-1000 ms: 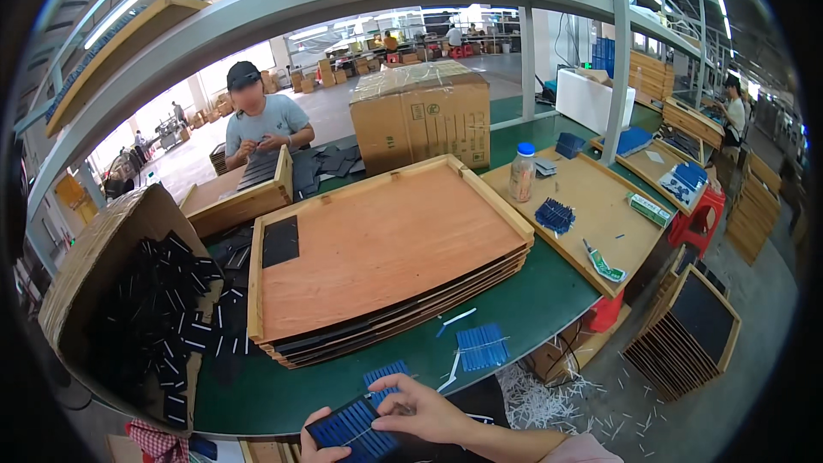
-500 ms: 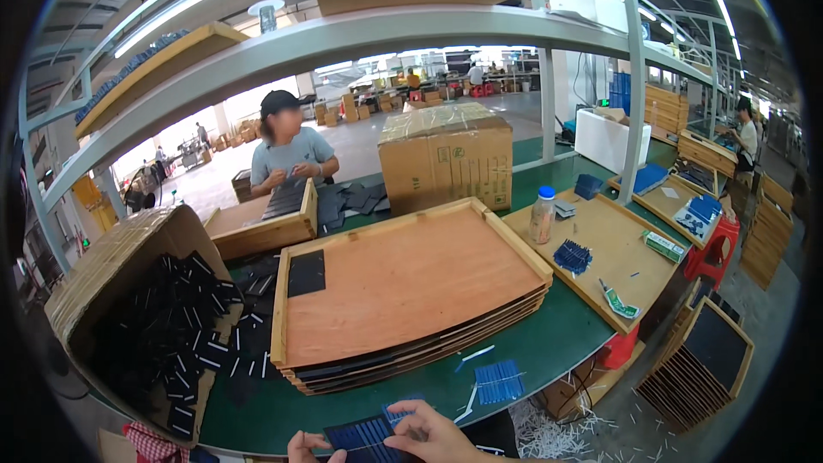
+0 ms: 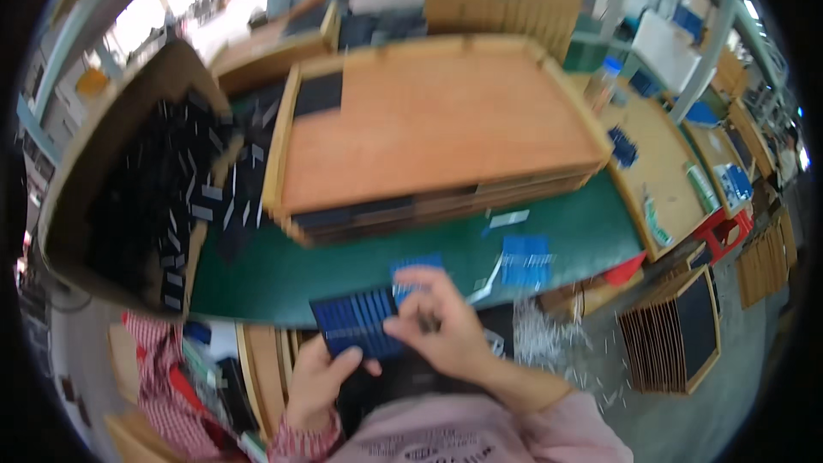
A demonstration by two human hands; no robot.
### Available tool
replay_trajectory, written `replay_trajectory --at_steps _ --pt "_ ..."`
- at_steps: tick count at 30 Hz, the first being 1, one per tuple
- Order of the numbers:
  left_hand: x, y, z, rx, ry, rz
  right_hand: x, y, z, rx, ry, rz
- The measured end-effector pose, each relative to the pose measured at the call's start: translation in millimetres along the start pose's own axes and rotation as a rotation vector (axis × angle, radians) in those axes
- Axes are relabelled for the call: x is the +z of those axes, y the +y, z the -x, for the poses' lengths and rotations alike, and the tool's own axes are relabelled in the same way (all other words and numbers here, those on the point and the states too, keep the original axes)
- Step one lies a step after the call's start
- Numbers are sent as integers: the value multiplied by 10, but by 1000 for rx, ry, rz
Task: The person peels tape from blue strips using a blade, sticks them onto black backing plates by hand, and arranges the assembled plates on wooden trays.
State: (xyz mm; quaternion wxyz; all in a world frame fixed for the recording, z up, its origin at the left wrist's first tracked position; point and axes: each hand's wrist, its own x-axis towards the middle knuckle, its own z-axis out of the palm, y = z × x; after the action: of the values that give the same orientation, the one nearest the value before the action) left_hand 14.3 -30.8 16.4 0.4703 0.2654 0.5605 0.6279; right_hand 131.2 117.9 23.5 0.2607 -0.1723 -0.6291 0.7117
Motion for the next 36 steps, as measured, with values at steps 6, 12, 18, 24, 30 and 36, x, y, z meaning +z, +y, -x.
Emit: replay_trajectory --at_steps 6,12,18,24,30,36 --pt "-88 -20 -88 -51 11 159 -82 -129 -362 -223 -52 572" --pt "-83 -79 -12 -117 -163 -177 75 -291 -469 -563 -357 1024" --pt "-114 -63 139 -176 -300 -36 -81 -299 -481 -272 -585 690" --pt "-263 56 64 165 -393 -415 -361 -269 -609 371 -1032 65" --pt "-260 238 -93 309 -546 -621 -506 -60 -563 665 -1283 -108" --pt "-1226 316 -346 415 76 -762 -469 -309 -842 597 -1063 -40"
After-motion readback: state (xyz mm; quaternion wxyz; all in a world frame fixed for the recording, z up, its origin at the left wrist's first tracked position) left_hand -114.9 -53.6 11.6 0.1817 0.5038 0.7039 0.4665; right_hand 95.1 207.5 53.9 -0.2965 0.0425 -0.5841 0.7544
